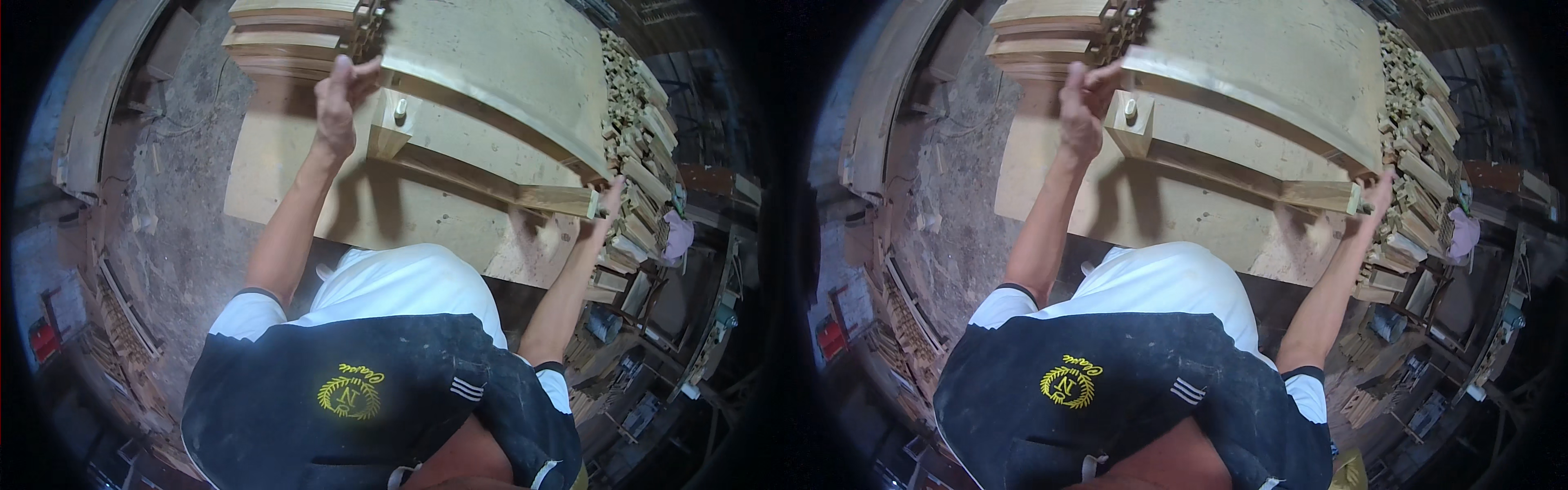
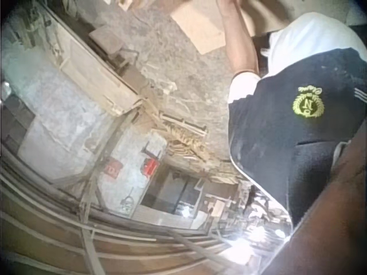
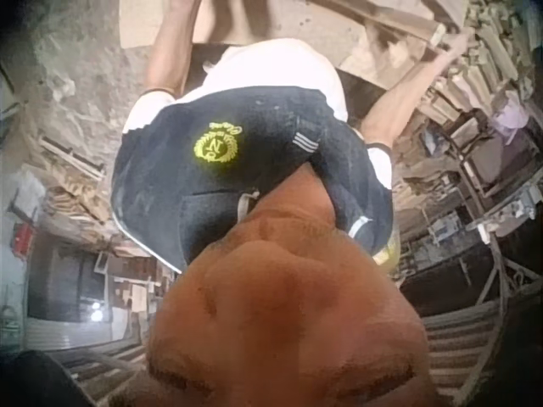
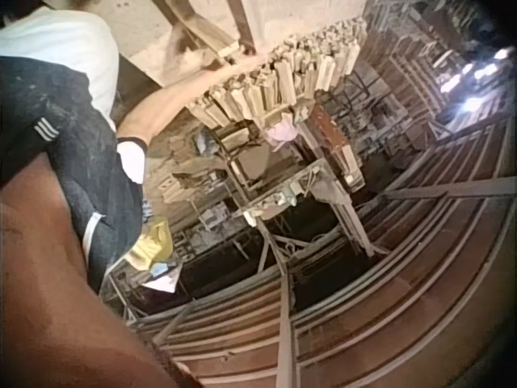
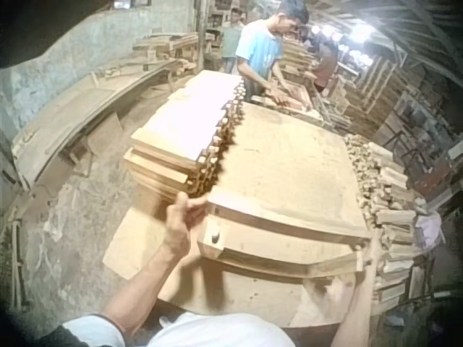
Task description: Assembling and inspecting wooden furniture components at a workbench.
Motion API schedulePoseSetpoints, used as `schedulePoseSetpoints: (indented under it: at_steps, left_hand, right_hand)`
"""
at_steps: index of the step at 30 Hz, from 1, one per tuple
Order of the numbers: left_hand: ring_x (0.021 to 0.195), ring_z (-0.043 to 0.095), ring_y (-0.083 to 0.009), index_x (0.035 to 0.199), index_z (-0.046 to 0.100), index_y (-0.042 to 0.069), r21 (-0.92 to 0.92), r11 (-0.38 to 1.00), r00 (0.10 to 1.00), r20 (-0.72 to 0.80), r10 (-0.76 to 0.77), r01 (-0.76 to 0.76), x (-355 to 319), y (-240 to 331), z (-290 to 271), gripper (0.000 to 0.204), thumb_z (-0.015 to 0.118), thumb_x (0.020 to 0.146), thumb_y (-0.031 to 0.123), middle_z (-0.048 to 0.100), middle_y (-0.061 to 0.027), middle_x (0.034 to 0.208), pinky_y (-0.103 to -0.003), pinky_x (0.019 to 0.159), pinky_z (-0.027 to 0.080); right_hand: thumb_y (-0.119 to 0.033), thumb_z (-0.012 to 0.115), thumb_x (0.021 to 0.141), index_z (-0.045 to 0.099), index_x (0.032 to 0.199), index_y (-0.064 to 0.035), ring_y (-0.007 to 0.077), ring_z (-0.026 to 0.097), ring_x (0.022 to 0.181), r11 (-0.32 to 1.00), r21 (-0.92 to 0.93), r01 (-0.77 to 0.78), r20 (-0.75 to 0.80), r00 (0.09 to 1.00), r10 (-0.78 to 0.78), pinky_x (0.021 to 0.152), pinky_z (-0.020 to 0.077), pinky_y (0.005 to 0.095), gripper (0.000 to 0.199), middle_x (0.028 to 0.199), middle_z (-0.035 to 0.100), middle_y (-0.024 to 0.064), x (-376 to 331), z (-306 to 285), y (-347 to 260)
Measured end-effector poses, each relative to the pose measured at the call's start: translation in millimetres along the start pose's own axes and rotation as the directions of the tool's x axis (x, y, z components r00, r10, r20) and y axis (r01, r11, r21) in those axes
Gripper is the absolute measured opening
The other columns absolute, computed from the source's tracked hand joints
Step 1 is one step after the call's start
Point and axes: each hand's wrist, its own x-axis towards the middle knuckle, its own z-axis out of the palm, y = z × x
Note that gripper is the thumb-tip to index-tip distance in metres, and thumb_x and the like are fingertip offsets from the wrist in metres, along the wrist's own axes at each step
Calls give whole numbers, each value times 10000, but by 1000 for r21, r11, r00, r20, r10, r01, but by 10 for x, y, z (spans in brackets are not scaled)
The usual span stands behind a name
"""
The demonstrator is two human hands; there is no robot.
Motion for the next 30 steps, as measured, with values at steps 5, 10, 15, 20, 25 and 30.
schedulePoseSetpoints:
  at_steps: [5,10,15,20,25,30]
  left_hand:
    - [1282,557,-345,1253,555,-125,-37,792,787,93,610,-610,-399,531,358,737,402,1011,554,564,-307,1342,-447,1143,377]
    - [1268,565,-334,1288,545,-98,-12,820,815,103,570,-572,-528,347,321,770,395,1002,601,564,-302,1345,-442,1096,427]
    - [1115,631,-273,1280,552,-109,222,805,831,64,552,-551,-373,544,494,616,450,1001,430,639,-236,1228,-386,1004,478]
    - [870,626,-197,1122,683,-43,463,766,889,132,438,-446,-226,570,554,365,526,925,222,681,-144,993,-313,794,500]
    - [1006,667,-304,1015,642,-107,381,727,802,70,593,-571,-408,362,487,428,442,952,267,629,-239,1118,-410,857,584]
    - [983,660,-323,1212,551,123,453,564,705,249,663,-690,-385,302,423,253,540,977,217,606,-221,1160,-419,864,599]
  right_hand:
    - [-443,642,937,591,1173,-15,285,647,1003,962,269,39,-78,997,-18,892,539,460,491,1072,668,139,-675,508,-1117]
    - [-207,689,853,645,1074,-21,294,670,988,881,461,104,-60,994,-86,927,545,505,292,1062,687,136,-632,118,-1128]
    - [-183,669,803,656,1060,-46,320,660,1012,821,532,208,6,968,-249,945,535,507,291,1042,691,128,-623,-29,-941]
    - [-225,602,801,662,1116,-68,272,606,1096,927,255,274,-110,961,-254,1000,488,469,357,1109,650,116,-973,171,-1000]
    - [-197,610,803,680,1082,-50,229,580,1077,914,309,263,-4,961,-276,988,447,366,323,1081,647,89,-766,148,-865]
    - [-167,609,915,652,1111,-45,174,613,1030,979,122,161,191,965,-182,920,479,329,235,1042,658,45,-559,-42,-1112]
